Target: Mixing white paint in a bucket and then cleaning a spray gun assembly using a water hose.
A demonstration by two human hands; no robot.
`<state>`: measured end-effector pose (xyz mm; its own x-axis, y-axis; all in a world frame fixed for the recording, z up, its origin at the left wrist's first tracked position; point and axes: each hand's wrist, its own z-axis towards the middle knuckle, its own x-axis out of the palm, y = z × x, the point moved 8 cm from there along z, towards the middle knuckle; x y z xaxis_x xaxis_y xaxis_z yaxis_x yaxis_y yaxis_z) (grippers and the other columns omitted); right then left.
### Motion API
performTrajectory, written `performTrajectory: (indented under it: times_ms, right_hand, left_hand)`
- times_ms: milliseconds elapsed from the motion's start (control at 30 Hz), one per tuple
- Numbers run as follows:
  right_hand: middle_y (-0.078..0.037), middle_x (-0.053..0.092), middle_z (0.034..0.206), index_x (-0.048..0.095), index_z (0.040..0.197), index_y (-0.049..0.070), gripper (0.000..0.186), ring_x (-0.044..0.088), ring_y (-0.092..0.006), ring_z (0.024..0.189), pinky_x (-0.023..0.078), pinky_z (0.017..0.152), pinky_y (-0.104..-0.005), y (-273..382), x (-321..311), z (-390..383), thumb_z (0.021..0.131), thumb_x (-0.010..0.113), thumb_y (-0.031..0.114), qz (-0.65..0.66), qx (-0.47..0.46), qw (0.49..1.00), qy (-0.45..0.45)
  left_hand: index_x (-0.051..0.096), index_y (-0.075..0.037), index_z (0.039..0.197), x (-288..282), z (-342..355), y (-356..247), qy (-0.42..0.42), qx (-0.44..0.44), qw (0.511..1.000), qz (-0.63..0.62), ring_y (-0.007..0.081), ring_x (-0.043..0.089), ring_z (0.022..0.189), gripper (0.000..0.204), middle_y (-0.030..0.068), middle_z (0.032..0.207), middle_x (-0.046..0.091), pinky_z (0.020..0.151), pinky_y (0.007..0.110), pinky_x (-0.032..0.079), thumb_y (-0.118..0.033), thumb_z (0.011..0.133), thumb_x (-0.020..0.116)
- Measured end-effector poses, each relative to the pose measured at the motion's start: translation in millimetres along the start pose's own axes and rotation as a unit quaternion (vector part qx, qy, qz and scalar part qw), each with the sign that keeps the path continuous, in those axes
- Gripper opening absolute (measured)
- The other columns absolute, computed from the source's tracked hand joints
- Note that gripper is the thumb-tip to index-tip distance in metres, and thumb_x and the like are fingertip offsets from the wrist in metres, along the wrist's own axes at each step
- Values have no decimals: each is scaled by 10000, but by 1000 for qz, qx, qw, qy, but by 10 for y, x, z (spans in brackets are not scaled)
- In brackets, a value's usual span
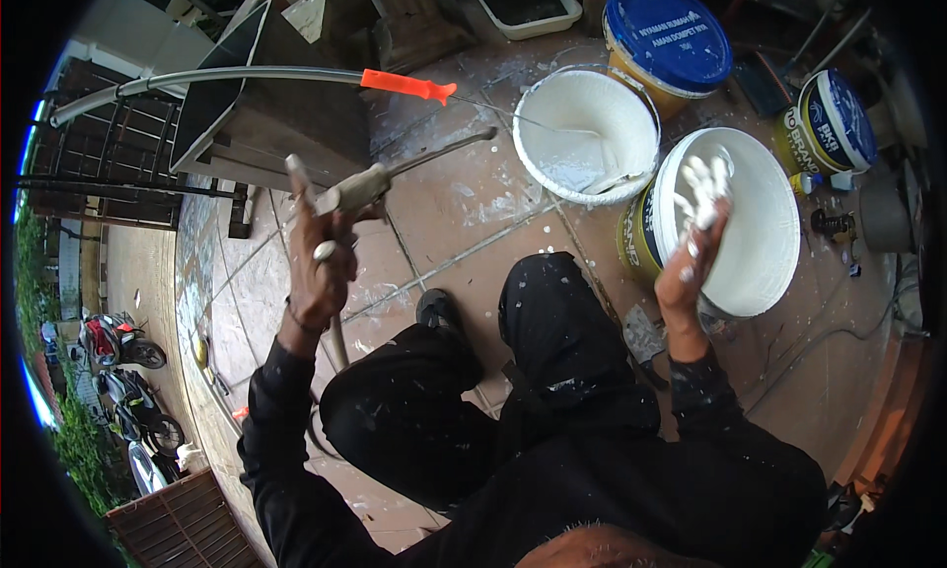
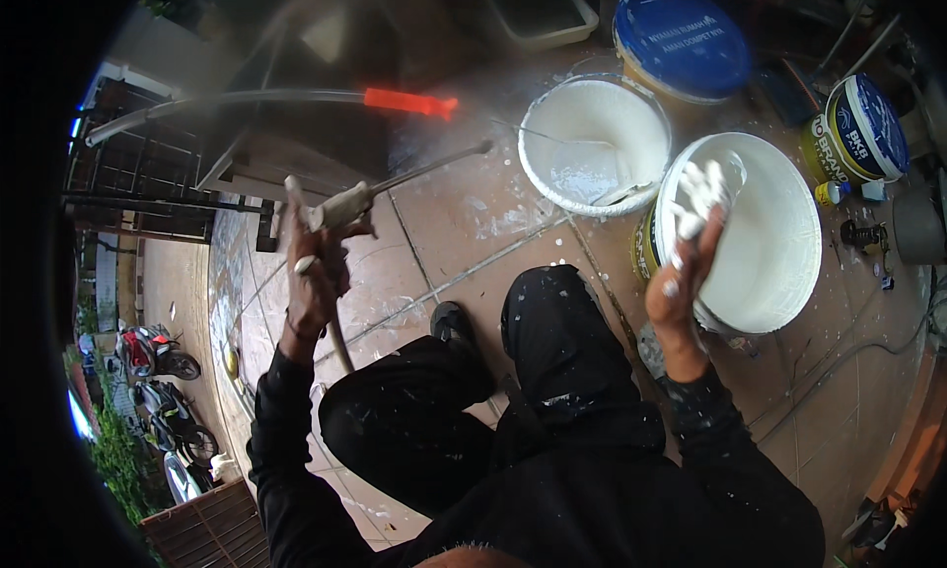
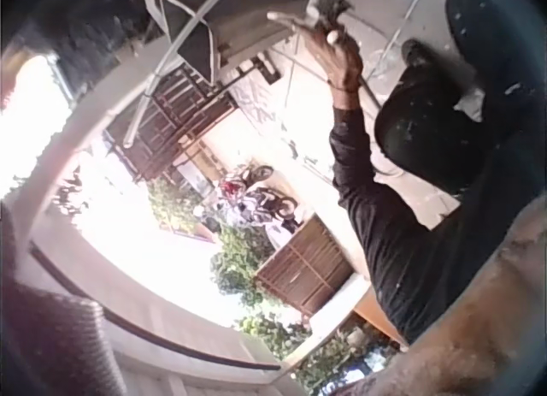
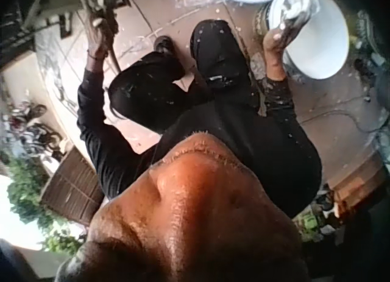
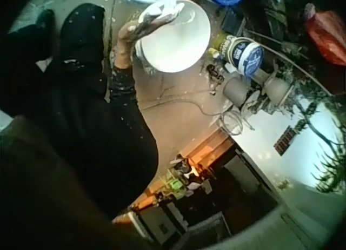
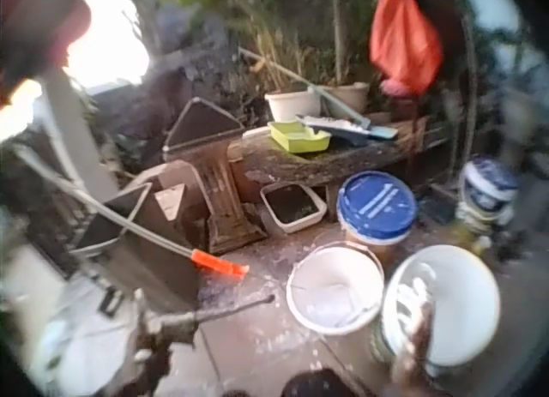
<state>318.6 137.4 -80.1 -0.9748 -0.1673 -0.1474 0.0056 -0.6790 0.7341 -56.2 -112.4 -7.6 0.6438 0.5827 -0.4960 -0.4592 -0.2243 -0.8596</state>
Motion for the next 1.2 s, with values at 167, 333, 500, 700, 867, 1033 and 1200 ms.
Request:
performTrajectory:
  times_ms: [167, 333, 500, 700, 867, 1033, 1200]
  right_hand:
    - [-161, 569, 1233, 485, 1333, 26, 465, 566, -282, 1140, 450, 977, -475, -1542, 1413, 202, 1019, 472, 369, 130, 493, 853, -114]
    - [-158, 598, 1242, 506, 1317, 78, 480, 596, -350, 1088, 450, 935, -579, -2566, 1952, -344, 1018, 387, 433, 322, 720, 586, -187]
    - [-127, 615, 1221, 512, 1270, 96, 421, 616, -334, 1043, 483, 897, -555, -3059, 2118, -571, 1037, 326, 393, 406, 682, 588, -159]
    - [-157, 638, 1137, 546, 1177, 78, 285, 640, -336, 919, 532, 773, -486, -3265, 2133, -577, 1023, 399, 268, 406, 659, 610, -174]
    - [-142, 648, 1047, 570, 1132, 58, 228, 652, -306, 891, 560, 761, -475, -3228, 2066, -601, 1010, 427, 188, 364, 661, 636, -165]
    - [-161, 609, 1092, 553, 1169, 50, 224, 639, -319, 915, 587, 689, -458, -3219, 2045, -666, 979, 482, 144, 381, 656, 618, -206]
    - [-161, 615, 1138, 566, 1181, 63, 241, 636, -331, 974, 571, 799, -501, -3193, 1962, -672, 981, 460, 145, 384, 650, 602, -260]
  left_hand:
    - [-173, 55, 1502, 831, 710, -464, 139, 144, 979, 41, 425, 695, 828, 980, 246, 937, 717, 785, 422, 525, -479, 1007, 482]
    - [-140, 156, 1461, 1453, 946, -162, 144, 96, 984, 36, 413, 686, 807, 1027, 243, 859, 709, 755, 425, 514, -540, 1002, 460]
    - [-127, 178, 1459, 1716, 927, 193, 178, 43, 983, 5, 375, 702, 900, 1092, 189, 836, 728, 832, 378, 515, -598, 976, 470]
    - [-146, 175, 1459, 1836, 857, 167, 201, 79, 976, 24, 456, 654, 977, 1192, 292, 1006, 687, 891, 441, 490, -669, 926, 506]
    - [-151, 168, 1462, 1936, 839, 163, 224, 57, 971, 62, 489, 633, 997, 1218, 345, 1091, 645, 928, 462, 476, -685, 911, 523]
    - [-153, 157, 1469, 2034, 860, 27, 215, 139, 965, 49, 489, 632, 1016, 1219, 353, 1105, 641, 951, 453, 475, -673, 909, 542]
    - [-154, 104, 1498, 2116, 905, 54, 213, 183, 959, 39, 487, 636, 1035, 1223, 331, 1145, 644, 941, 455, 485, -653, 891, 591]
